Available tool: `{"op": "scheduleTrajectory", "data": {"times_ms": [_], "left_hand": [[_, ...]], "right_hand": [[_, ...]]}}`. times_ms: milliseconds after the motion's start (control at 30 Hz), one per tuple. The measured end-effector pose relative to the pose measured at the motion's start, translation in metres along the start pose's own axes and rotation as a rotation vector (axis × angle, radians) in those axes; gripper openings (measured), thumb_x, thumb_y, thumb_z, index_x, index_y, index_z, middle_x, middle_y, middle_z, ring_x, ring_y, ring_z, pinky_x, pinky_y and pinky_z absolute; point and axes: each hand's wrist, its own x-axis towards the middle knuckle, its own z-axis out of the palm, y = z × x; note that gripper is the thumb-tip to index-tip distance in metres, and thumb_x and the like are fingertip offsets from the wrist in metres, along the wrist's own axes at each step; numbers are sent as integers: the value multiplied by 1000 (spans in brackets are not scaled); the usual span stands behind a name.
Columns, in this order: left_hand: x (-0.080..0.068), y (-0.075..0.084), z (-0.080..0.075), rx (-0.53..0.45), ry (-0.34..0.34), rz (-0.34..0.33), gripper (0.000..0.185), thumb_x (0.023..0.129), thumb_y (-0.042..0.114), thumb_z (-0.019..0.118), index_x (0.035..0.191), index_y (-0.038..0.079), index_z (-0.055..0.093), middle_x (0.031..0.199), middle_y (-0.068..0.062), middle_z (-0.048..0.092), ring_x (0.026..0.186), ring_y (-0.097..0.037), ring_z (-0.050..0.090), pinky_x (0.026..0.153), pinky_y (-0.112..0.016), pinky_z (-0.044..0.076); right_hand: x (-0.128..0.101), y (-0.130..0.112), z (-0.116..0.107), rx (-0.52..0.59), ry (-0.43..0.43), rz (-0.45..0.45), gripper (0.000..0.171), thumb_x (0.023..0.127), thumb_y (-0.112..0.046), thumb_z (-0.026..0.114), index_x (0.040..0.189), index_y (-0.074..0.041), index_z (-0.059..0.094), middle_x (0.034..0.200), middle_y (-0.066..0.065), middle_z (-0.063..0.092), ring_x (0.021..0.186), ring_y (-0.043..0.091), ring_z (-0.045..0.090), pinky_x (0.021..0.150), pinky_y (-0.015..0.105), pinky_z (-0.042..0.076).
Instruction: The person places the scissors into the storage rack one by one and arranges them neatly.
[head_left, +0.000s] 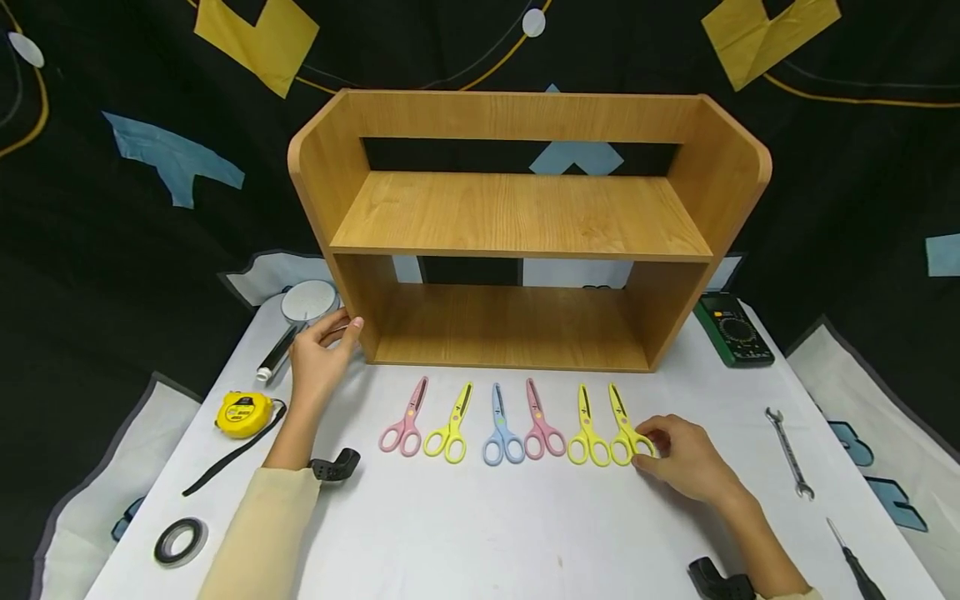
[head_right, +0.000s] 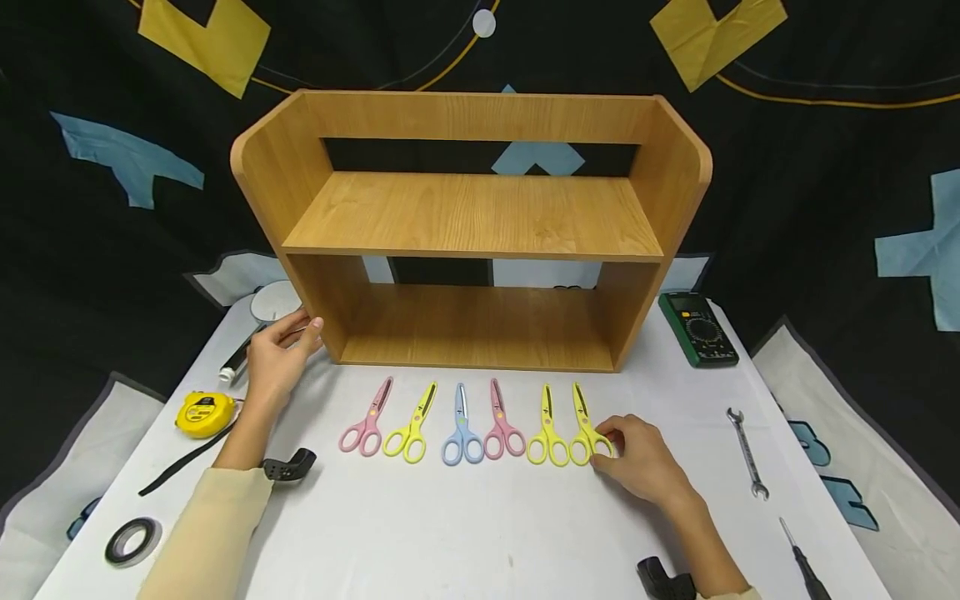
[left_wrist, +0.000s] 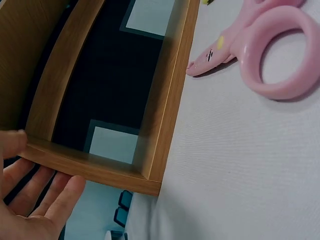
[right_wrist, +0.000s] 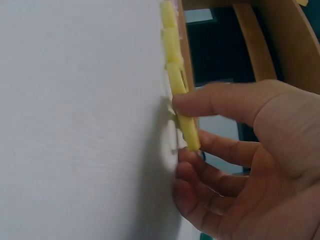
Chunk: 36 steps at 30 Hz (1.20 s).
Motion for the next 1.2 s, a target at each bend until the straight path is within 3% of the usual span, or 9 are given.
{"op": "scheduleTrajectory", "data": {"times_ms": [133, 300, 400, 500, 633, 833, 1033, 1200], "left_hand": [[1, -2, 2, -163, -1, -50, 45, 99, 33, 71, 134, 5, 68, 129, -20, 70, 102, -9, 73, 85, -27, 64], [2, 0, 4, -261, -14, -116, 45, 98, 28, 73, 133, 2, 68, 132, -22, 68, 98, -3, 72, 89, -33, 64], [-1, 7, 4, -285, -14, -139, 41, 98, 21, 73, 133, -1, 67, 131, -23, 68, 95, -2, 72, 89, -34, 63], [-1, 9, 4, -297, 3, -152, 38, 97, 16, 73, 131, -1, 68, 128, -23, 70, 93, -1, 71, 89, -35, 63], [2, -3, 6, -299, 27, -140, 38, 97, 19, 74, 130, 2, 70, 128, -21, 70, 93, 1, 71, 87, -33, 63], [-1, -6, 6, -299, 50, -117, 38, 96, 21, 75, 129, 2, 70, 130, -24, 68, 93, 1, 71, 85, -31, 64], [-2, -5, 7, -296, 60, -113, 39, 96, 22, 76, 129, 2, 71, 129, -24, 69, 93, 2, 71, 85, -31, 64], [-1, -7, 8, -292, 48, -105, 42, 96, 25, 76, 130, 3, 70, 130, -22, 69, 96, 2, 70, 86, -29, 64]], "right_hand": [[-1, -4, -11, 83, -20, 71, 38, 86, -18, 80, 120, -3, 69, 90, 2, 69, 79, 17, 59, 62, 26, 50], [-4, -14, -30, 177, 15, 87, 40, 88, -18, 80, 124, -3, 69, 87, 3, 72, 76, 15, 63, 57, 23, 51], [-8, -32, -43, 247, 48, 20, 39, 89, -19, 81, 123, -4, 70, 89, 5, 73, 78, 14, 66, 61, 23, 57], [-11, -59, -58, 343, 55, -103, 37, 90, -18, 82, 122, -5, 70, 91, 7, 73, 79, 14, 69, 67, 23, 62], [-6, -103, -77, 452, 70, -255, 35, 92, -16, 81, 123, -5, 69, 97, 9, 73, 83, 17, 71, 73, 24, 65], [35, -178, -98, 485, 137, -364, 38, 93, -17, 80, 127, -6, 69, 103, 11, 74, 84, 17, 70, 73, 20, 64], [98, -252, -107, 415, 150, -335, 39, 94, -18, 76, 132, -10, 68, 102, 8, 76, 87, 17, 67, 68, 21, 56], [142, -300, -99, 499, 103, -323, 39, 95, -13, 72, 133, -5, 66, 100, 10, 74, 88, 22, 71, 73, 27, 65]]}}
